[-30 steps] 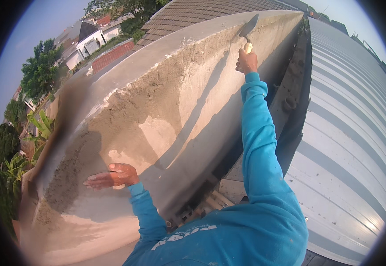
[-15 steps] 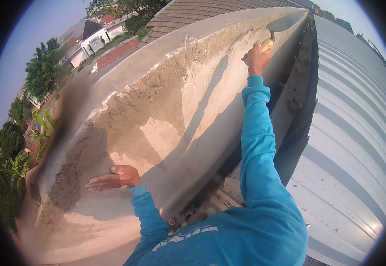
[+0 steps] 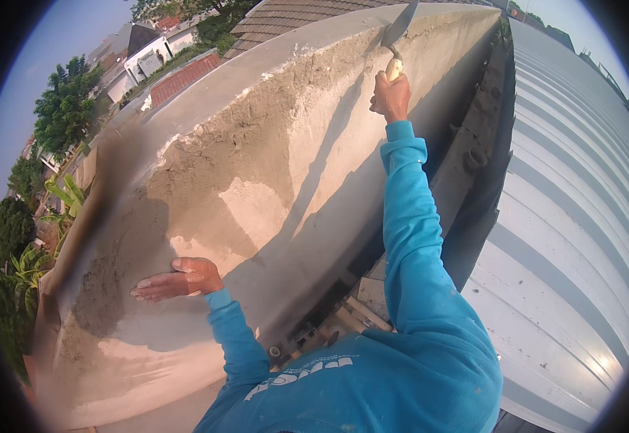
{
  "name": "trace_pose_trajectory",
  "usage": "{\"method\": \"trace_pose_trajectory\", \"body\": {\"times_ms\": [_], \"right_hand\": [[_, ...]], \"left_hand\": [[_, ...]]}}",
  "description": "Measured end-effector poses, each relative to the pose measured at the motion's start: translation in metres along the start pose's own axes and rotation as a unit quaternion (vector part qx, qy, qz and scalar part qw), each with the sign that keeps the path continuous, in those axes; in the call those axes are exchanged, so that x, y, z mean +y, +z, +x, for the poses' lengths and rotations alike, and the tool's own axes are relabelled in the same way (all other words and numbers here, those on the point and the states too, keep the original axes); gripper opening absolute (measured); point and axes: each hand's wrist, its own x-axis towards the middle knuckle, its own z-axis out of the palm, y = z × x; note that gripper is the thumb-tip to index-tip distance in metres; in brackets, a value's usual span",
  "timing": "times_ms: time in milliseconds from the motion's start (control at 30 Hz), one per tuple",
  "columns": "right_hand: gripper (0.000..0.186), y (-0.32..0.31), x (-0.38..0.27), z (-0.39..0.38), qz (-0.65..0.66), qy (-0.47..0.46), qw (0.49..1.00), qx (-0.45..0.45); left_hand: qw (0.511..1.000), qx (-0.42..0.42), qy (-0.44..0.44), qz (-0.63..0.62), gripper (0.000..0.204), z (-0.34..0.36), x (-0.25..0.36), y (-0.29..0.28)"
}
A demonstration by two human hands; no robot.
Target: The person applies wet cement to a curved wall using a trowel, smoothing the surface repeatedly. They scoop cement from a bucket and spread it along the wall's edge, working methodically from one section to the next.
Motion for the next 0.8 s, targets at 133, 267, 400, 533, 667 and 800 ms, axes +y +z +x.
{"method": "trace_pose_trajectory", "body": {"times_ms": [133,267,400,533,667,800], "right_hand": [[0.030,0.004,-0.018,-0.016,0.057,-0.028,0.997,0.034],[0.029,0.014,-0.020,-0.015,0.074,-0.113,0.984,0.115],[0.031,0.014,-0.019,-0.007,-0.006,0.028,1.000,-0.005],[0.032,0.022,-0.034,-0.022,0.051,-0.060,0.992,0.093],[0.035,0.008,0.005,0.007,-0.034,0.030,0.999,-0.019],[0.033,0.007,-0.034,-0.023,-0.010,-0.012,0.998,0.058]], "left_hand": [[1.000,-0.003,-0.022,-0.010,0.078,0.000,-0.004,0.000],[0.998,-0.010,-0.041,-0.041,0.077,-0.001,0.004,-0.002],[0.999,0.005,-0.022,-0.046,0.075,-0.001,-0.001,0.002],[0.999,0.014,-0.012,-0.048,0.074,-0.004,-0.003,-0.002],[0.997,0.014,-0.014,-0.074,0.074,-0.006,0.009,0.001],[0.998,0.018,-0.013,-0.062,0.074,-0.003,0.000,-0.005]]}}
